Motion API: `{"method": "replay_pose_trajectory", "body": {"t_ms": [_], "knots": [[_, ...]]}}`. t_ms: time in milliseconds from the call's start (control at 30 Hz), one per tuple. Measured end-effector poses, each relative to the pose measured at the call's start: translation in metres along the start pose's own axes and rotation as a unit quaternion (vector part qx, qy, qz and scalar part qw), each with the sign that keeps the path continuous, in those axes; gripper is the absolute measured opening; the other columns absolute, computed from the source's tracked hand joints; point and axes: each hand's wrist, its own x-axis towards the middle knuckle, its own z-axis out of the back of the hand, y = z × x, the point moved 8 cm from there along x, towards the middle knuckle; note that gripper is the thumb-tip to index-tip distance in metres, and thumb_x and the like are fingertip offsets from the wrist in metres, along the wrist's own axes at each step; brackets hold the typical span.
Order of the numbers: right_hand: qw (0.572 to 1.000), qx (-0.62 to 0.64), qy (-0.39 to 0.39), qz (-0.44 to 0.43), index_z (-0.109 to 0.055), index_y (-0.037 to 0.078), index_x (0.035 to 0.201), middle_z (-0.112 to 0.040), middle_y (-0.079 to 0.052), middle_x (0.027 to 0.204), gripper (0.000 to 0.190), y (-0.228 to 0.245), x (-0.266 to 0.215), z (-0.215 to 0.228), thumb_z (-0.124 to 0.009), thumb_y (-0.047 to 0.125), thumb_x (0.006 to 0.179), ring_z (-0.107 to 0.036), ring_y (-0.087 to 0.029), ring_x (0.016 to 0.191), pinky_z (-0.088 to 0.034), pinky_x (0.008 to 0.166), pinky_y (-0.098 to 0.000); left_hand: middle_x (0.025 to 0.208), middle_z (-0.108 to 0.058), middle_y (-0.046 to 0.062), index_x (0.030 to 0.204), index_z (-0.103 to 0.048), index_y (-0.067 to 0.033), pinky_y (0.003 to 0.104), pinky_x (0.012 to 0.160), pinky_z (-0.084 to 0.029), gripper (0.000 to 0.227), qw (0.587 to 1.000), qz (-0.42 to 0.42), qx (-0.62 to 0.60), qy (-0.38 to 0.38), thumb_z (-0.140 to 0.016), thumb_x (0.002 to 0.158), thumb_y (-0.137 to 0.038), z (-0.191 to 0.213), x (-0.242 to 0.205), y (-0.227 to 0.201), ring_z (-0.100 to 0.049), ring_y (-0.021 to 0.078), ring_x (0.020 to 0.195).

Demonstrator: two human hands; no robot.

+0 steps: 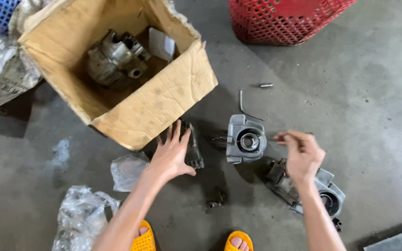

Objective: The person removes engine components from a cardboard box and disassembles them on the floor. They separate small parts such as bolts and a camshaft, then place the main components back into the box.

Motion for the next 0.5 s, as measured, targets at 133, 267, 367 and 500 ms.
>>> {"method": "replay_pose_trajectory", "body": {"t_ms": [133, 267, 367, 500], "knots": [[0.999, 0.03, 0.006, -0.039, -0.063, -0.013, 0.107, -0.073, -0.03, 0.097, 0.006, -0.004, -0.01, -0.005, -0.061, -0.011, 0.102, -0.075, -0.037, 0.087, -0.064, 0.072, -0.0443, 0.139, -0.051, 0.03, 0.138, -0.056, 0.0067, 0.054, 0.108, -0.045, 0.055, 0.982, -0.103, -0.022, -0.155, -0.074, 0.091, -0.017, 0.025, 0.013, -0.057, -0.05, 0.0458, 0.136], [0.996, 0.062, -0.007, -0.057, -0.065, -0.012, 0.105, -0.073, -0.029, 0.096, 0.006, -0.001, -0.013, -0.004, -0.061, -0.012, 0.1, -0.076, -0.038, 0.086, -0.065, 0.073, -0.0449, 0.136, -0.055, 0.024, 0.148, -0.045, -0.0007, 0.054, 0.095, -0.052, 0.056, 0.991, -0.096, -0.013, -0.093, -0.06, 0.1, -0.027, -0.048, 0.048, -0.046, -0.062, 0.0418, 0.12], [0.998, 0.041, 0.017, -0.05, -0.07, -0.009, 0.101, -0.076, -0.026, 0.095, 0.007, 0.014, -0.004, -0.005, -0.067, -0.008, 0.095, -0.078, -0.033, 0.085, -0.067, 0.071, -0.0417, 0.114, -0.063, 0.008, 0.137, -0.056, -0.0121, 0.045, 0.088, -0.054, 0.04, 0.99, -0.088, -0.018, -0.111, -0.056, 0.102, -0.031, -0.064, 0.053, -0.044, -0.067, 0.0318, 0.107], [0.979, 0.131, 0.086, -0.128, -0.062, -0.001, 0.132, -0.073, -0.025, 0.115, 0.04, 0.007, 0.037, -0.004, -0.066, 0.001, 0.092, -0.074, -0.033, 0.1, -0.064, 0.087, -0.0448, 0.098, -0.069, 0.013, 0.11, -0.067, -0.0052, 0.041, 0.069, -0.058, 0.019, 0.98, -0.031, -0.044, -0.19, -0.058, 0.096, -0.015, -0.05, 0.041, -0.04, -0.072, 0.034, 0.087]]}}
